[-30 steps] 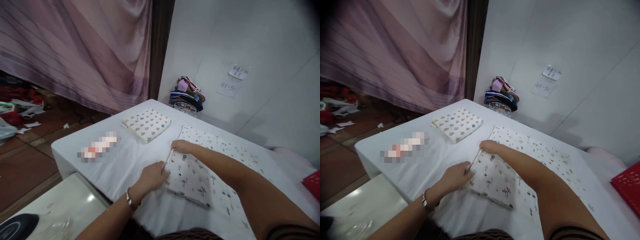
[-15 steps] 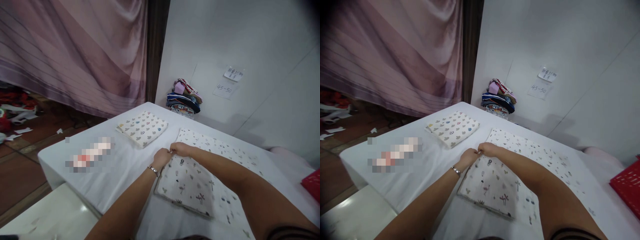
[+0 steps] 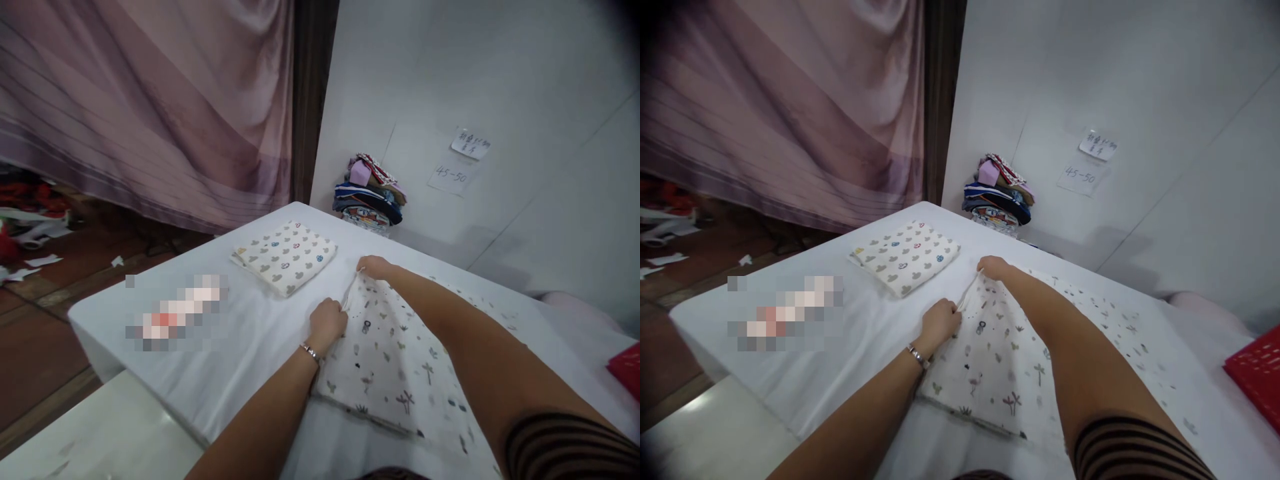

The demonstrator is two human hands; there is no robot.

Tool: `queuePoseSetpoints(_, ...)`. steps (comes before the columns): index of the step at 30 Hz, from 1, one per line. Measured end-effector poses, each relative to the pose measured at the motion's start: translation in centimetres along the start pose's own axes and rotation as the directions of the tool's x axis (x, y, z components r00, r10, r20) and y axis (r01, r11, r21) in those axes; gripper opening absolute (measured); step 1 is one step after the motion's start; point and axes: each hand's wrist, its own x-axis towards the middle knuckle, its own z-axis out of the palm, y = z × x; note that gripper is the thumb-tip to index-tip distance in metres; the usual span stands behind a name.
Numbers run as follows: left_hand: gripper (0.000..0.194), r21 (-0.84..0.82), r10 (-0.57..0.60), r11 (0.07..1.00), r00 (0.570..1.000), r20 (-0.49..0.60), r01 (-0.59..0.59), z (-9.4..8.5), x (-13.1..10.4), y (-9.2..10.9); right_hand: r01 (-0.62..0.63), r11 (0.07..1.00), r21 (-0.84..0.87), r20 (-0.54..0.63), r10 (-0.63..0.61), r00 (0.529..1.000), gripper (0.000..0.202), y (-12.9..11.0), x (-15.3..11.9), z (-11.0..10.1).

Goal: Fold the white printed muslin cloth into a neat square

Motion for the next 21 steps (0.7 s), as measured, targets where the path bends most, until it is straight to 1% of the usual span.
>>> queuePoseSetpoints(4,0.021,0.005,-0.005,1.000,1.000,0.007,0.005,-0.2,-0.1,0.0,0.051,0.997,-0.055,0.056,-0.048,0.997,0.025,-0.5,0.6,0.8)
queuePoseSetpoints(9,0.021,-0.001,-0.003,1.000,1.000,0.004,0.003,-0.2,-0.1,-0.1,0.087,0.992,-0.090,0.045,-0.083,0.996,0.019,-0.7,0.2,1.1)
queuePoseSetpoints(13,0.020,-0.009,-0.001,1.000,1.000,-0.005,0.001,0.0,0.1,-0.2,0.100,0.993,-0.059,0.013,-0.099,0.995,0.020,-0.2,-0.8,1.5)
queuePoseSetpoints(16,0.020,-0.001,0.007,1.000,1.000,0.000,-0.007,0.0,0.1,-0.2,0.112,0.994,-0.016,-0.001,-0.112,0.994,0.024,0.1,-1.2,1.9)
queuePoseSetpoints(18,0.019,0.003,0.016,1.000,1.000,0.001,-0.016,0.0,0.1,-0.3,0.138,0.990,0.009,0.001,-0.138,0.990,0.027,0.2,-1.2,2.1)
queuePoseSetpoints(21,0.018,0.008,0.017,1.000,1.000,0.007,-0.017,0.0,0.1,-0.3,0.169,0.985,0.027,0.019,-0.170,0.985,0.024,0.3,-1.0,2.0)
